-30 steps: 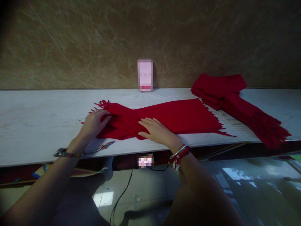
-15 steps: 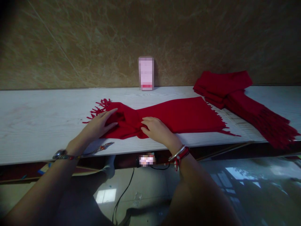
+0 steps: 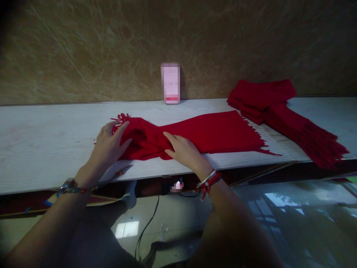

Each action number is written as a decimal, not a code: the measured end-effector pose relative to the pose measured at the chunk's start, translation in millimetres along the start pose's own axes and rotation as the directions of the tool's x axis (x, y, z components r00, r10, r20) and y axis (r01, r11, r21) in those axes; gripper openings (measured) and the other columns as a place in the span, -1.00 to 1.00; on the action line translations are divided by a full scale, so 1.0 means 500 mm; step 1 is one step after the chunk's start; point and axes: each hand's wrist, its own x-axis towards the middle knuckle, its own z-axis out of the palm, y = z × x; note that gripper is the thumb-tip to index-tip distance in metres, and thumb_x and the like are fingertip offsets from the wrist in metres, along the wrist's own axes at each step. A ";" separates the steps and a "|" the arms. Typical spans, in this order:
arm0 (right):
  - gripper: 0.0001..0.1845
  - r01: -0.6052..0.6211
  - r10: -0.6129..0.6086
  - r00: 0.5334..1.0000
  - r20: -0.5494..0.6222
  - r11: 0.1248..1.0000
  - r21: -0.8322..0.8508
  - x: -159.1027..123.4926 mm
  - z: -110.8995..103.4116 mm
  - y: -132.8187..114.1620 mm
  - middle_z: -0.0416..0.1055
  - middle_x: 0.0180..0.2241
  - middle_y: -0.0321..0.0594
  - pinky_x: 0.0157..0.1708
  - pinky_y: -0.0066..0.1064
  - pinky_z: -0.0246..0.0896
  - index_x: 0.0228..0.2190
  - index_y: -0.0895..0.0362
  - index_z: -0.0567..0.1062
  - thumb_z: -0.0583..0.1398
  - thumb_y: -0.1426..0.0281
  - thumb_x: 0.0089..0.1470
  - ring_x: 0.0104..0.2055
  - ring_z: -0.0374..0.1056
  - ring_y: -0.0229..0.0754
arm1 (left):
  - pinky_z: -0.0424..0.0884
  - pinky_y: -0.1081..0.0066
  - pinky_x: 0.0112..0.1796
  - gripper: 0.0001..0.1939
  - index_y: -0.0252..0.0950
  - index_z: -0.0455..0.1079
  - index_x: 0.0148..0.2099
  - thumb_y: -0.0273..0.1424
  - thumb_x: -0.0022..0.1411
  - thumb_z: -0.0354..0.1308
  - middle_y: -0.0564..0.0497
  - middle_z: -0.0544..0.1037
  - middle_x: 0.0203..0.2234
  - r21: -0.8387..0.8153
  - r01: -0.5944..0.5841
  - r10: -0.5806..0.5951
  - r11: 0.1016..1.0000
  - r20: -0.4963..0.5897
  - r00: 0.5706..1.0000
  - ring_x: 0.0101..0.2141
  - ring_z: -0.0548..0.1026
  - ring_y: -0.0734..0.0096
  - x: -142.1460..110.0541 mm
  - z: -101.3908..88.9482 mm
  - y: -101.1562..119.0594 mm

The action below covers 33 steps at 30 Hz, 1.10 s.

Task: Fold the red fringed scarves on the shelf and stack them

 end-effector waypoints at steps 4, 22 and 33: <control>-0.39 -0.045 0.044 0.999 0.012 0.997 0.060 -0.002 -0.005 0.020 0.44 0.01 -0.09 0.08 -0.17 0.22 0.16 0.13 0.24 0.16 0.49 0.05 0.05 0.34 -0.08 | 0.39 0.29 -0.10 -0.53 -0.28 0.25 0.17 -0.23 0.26 0.03 -0.15 0.46 -0.09 -0.186 -0.387 0.421 0.903 0.206 0.884 -0.12 0.45 0.22 -0.004 -0.010 0.047; -0.52 0.218 -0.199 0.971 -0.131 0.964 0.153 -0.014 -0.001 0.060 0.16 0.22 -0.14 0.17 -0.15 0.12 -0.02 0.05 0.46 0.03 0.61 0.07 0.21 0.15 -0.13 | 0.41 0.23 -0.19 -0.61 -0.33 0.40 -0.08 -0.57 0.14 -0.16 -0.15 0.51 -0.24 -0.122 -0.247 0.237 0.961 -0.087 0.968 -0.23 0.47 0.20 -0.004 -0.002 0.041; -0.75 0.343 -0.348 0.924 -0.158 0.937 -0.061 -0.022 -0.001 0.047 0.23 0.17 -0.09 0.19 -0.06 0.06 -0.29 0.11 0.52 0.13 0.60 0.02 0.23 0.09 -0.04 | 0.38 0.27 -0.11 -0.68 -0.34 0.29 -0.14 -0.56 0.10 -0.19 -0.13 0.48 -0.23 -0.335 -0.225 0.211 0.915 -0.080 0.974 -0.18 0.44 0.28 0.008 0.020 0.033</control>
